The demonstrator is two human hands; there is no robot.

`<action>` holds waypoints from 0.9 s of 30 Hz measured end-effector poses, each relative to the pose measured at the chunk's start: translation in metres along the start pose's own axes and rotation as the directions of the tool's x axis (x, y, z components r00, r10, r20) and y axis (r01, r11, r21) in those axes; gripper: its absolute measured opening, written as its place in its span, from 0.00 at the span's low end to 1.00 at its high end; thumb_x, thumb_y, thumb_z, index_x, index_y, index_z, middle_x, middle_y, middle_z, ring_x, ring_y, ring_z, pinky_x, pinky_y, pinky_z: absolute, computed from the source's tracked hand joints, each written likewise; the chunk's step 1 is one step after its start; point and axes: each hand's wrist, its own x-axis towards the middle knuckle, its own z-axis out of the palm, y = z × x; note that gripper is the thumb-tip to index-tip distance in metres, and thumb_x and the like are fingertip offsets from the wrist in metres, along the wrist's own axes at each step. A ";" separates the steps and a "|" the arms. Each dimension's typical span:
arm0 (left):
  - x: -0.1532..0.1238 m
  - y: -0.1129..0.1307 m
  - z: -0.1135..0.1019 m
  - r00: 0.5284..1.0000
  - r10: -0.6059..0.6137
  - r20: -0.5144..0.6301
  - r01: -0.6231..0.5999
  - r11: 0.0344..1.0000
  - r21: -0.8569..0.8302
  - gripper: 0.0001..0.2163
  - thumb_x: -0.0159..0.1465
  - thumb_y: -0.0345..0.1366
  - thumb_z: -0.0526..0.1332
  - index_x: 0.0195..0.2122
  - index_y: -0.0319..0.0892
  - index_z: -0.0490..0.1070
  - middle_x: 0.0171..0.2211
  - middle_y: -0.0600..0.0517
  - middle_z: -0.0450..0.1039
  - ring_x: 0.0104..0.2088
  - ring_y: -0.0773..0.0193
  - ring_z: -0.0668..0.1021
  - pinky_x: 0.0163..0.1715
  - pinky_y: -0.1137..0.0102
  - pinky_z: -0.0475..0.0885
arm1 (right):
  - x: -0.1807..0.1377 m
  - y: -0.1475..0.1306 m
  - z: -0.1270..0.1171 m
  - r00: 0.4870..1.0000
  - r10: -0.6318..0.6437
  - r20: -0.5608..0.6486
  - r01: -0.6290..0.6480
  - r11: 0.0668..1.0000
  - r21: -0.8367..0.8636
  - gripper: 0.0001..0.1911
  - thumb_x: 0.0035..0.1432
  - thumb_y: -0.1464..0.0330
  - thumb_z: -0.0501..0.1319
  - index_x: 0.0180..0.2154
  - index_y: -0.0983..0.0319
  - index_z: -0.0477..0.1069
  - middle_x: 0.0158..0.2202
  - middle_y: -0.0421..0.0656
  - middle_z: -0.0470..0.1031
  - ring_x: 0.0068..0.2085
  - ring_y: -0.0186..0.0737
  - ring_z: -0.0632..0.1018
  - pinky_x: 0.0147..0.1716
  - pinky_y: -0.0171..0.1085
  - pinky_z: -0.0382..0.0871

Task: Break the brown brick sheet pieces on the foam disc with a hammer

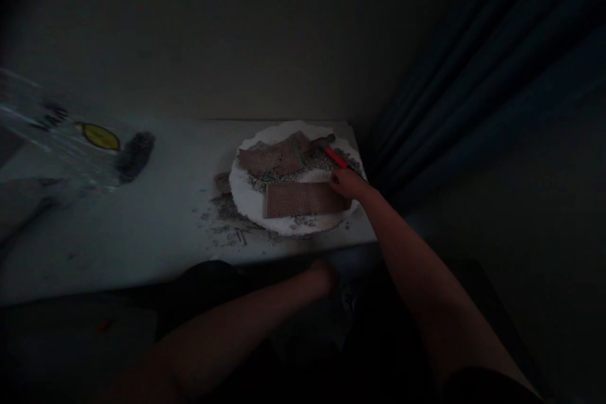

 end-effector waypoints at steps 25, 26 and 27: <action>0.005 -0.002 0.009 1.000 -0.002 -0.028 0.003 1.000 0.028 0.11 0.63 0.29 0.62 0.45 0.39 0.80 0.46 0.40 0.80 0.47 0.47 0.81 0.45 0.54 0.78 | 0.004 0.000 -0.005 0.997 0.023 0.074 -0.025 0.999 0.024 0.05 0.63 0.71 0.60 0.37 0.63 0.75 0.39 0.49 0.80 0.39 0.43 0.78 0.37 0.37 0.66; 0.005 -0.002 0.010 0.999 0.008 -0.045 -0.007 1.000 0.024 0.11 0.63 0.29 0.61 0.45 0.39 0.80 0.46 0.40 0.80 0.48 0.47 0.81 0.45 0.54 0.78 | 0.004 0.000 -0.005 0.997 0.029 0.074 -0.030 0.999 0.018 0.05 0.64 0.71 0.60 0.37 0.63 0.75 0.39 0.49 0.80 0.39 0.43 0.78 0.37 0.36 0.66; 0.005 -0.003 0.011 0.998 0.013 -0.061 -0.012 1.000 0.015 0.11 0.64 0.29 0.60 0.44 0.39 0.80 0.46 0.40 0.80 0.48 0.47 0.81 0.45 0.54 0.78 | 0.004 0.000 -0.004 0.997 0.033 0.075 -0.034 0.999 0.012 0.05 0.64 0.70 0.60 0.37 0.63 0.75 0.39 0.49 0.80 0.39 0.42 0.78 0.37 0.36 0.66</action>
